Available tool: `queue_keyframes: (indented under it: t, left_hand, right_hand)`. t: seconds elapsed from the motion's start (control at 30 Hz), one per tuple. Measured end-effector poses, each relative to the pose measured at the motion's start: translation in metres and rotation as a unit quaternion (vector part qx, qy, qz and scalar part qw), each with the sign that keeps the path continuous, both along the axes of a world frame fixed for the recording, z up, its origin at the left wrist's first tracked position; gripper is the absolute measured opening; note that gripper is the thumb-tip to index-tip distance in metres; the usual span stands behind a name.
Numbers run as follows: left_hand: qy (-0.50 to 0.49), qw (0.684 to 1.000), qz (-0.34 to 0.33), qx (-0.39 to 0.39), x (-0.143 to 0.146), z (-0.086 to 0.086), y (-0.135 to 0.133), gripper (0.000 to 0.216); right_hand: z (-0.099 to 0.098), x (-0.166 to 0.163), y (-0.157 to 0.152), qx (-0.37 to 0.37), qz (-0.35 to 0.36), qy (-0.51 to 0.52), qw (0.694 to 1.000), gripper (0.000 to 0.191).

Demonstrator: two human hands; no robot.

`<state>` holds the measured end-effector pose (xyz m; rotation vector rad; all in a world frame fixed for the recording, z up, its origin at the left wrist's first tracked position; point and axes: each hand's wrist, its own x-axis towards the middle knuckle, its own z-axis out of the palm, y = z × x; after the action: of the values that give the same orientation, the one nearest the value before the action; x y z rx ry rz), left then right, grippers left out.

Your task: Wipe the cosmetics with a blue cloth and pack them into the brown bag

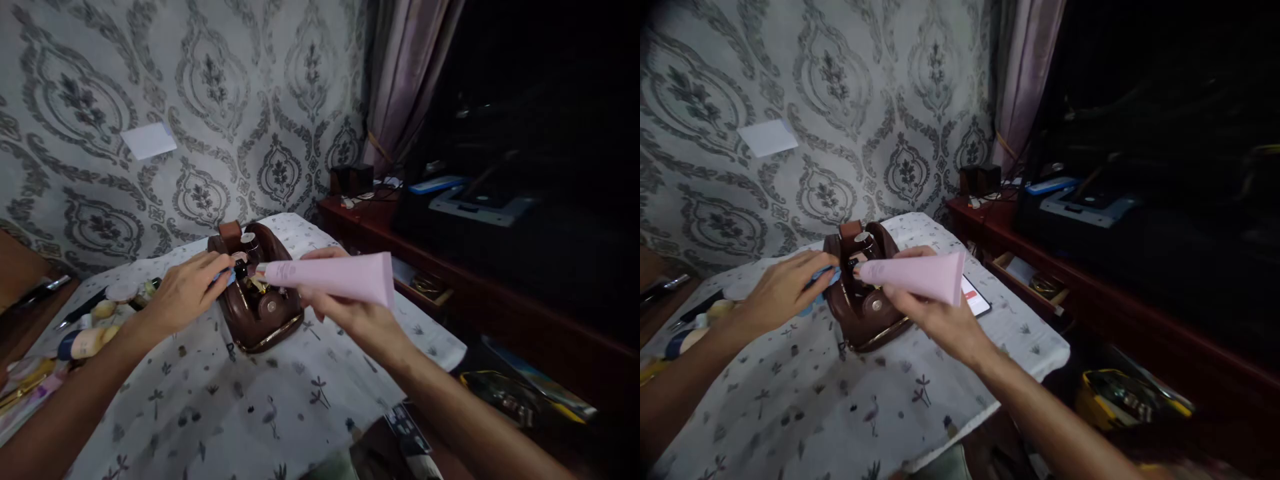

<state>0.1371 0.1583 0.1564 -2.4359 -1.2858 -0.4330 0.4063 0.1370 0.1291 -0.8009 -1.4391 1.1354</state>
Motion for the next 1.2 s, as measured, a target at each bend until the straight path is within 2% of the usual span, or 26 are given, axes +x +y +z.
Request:
queue_keyframes:
  t: [0.07, 0.17, 0.37, 0.53, 0.63, 0.77, 1.0, 1.1, 1.2]
  left_hand:
    - [0.006, 1.000, -0.022, -0.004, -0.007, -0.002, -0.003, 0.035]
    - [0.017, 0.999, -0.031, 0.019, -0.016, -0.007, -0.012, 0.034]
    - [-0.030, 0.994, -0.010, 0.102, -0.030, -0.027, -0.027, 0.029]
    - [-0.077, 0.989, -0.010, 0.128, -0.034, -0.042, -0.028, 0.029]
    - [-0.081, 0.987, -0.018, 0.137, -0.037, -0.047, -0.026, 0.030]
    - [-0.079, 0.986, -0.022, 0.148, -0.043, -0.053, -0.024, 0.031]
    - [-0.070, 0.988, -0.025, 0.138, -0.048, -0.057, -0.026, 0.038]
    - [-0.068, 0.989, -0.025, 0.131, -0.049, -0.056, -0.026, 0.039]
    - [-0.071, 0.988, -0.027, 0.132, -0.049, -0.057, -0.025, 0.040]
  right_hand:
    - [0.012, 0.000, 0.014, -0.027, 0.016, -0.017, 0.999, 0.040]
    - [0.029, -0.011, 0.038, -0.016, 0.027, -0.035, 0.999, 0.037]
    - [0.044, -0.056, 0.105, 0.057, 0.072, -0.153, 0.984, 0.028]
    - [0.052, -0.101, 0.146, 0.144, 0.060, -0.280, 0.947, 0.026]
    - [0.058, -0.122, 0.152, 0.141, 0.073, -0.361, 0.919, 0.017]
    - [0.062, -0.143, 0.151, 0.079, 0.111, -0.439, 0.888, 0.007]
    - [0.062, -0.160, 0.148, -0.020, 0.109, -0.491, 0.864, 0.010]
    - [0.061, -0.163, 0.153, -0.015, 0.120, -0.505, 0.854, 0.010]
    - [0.063, -0.165, 0.158, 0.002, 0.142, -0.519, 0.843, 0.018]
